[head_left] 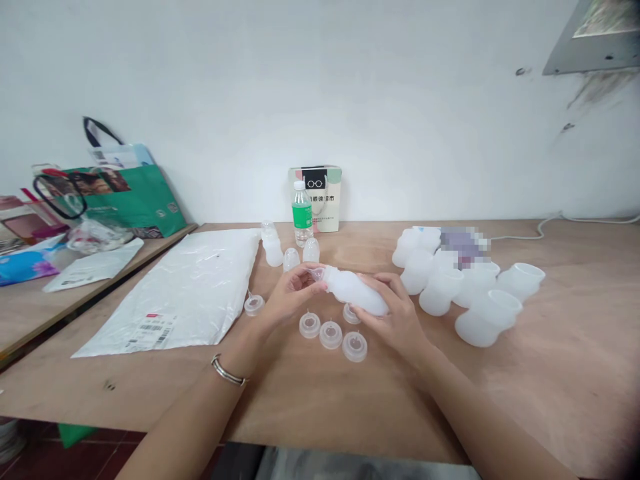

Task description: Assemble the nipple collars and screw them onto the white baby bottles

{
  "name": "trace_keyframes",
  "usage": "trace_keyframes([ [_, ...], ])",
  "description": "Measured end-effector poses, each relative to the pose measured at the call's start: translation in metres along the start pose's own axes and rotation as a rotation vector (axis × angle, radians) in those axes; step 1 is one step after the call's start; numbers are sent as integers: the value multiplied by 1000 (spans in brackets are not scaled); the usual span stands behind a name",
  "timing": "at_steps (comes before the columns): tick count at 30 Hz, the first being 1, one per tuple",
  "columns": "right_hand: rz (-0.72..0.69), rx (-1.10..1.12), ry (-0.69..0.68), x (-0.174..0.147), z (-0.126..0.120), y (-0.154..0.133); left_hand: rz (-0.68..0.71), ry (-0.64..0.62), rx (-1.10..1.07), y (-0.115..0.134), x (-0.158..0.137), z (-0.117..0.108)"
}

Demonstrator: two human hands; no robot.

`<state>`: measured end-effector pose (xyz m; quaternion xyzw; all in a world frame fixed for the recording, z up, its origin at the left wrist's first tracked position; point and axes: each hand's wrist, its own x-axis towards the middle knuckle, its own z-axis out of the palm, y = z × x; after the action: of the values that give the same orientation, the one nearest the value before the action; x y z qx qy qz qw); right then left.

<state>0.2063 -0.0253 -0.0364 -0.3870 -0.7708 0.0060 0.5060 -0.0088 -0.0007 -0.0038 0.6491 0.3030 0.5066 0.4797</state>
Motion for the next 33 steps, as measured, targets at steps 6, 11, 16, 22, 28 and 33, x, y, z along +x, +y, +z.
trace_keyframes([
  [6,156,219,-112,7,-1,-9,2,-150,-47,13,-6,0],
  [11,146,180,-90,8,-1,-13,36,0,-104,0,-3,7],
  [16,234,246,4,7,0,-8,-46,85,-69,-12,5,3],
  [22,229,206,-3,7,0,-11,-11,65,-63,-13,2,4],
  [28,271,269,30,6,-2,-13,-48,138,45,-15,4,2],
  [33,239,222,61,6,-1,-9,-43,160,21,-17,5,-4],
])
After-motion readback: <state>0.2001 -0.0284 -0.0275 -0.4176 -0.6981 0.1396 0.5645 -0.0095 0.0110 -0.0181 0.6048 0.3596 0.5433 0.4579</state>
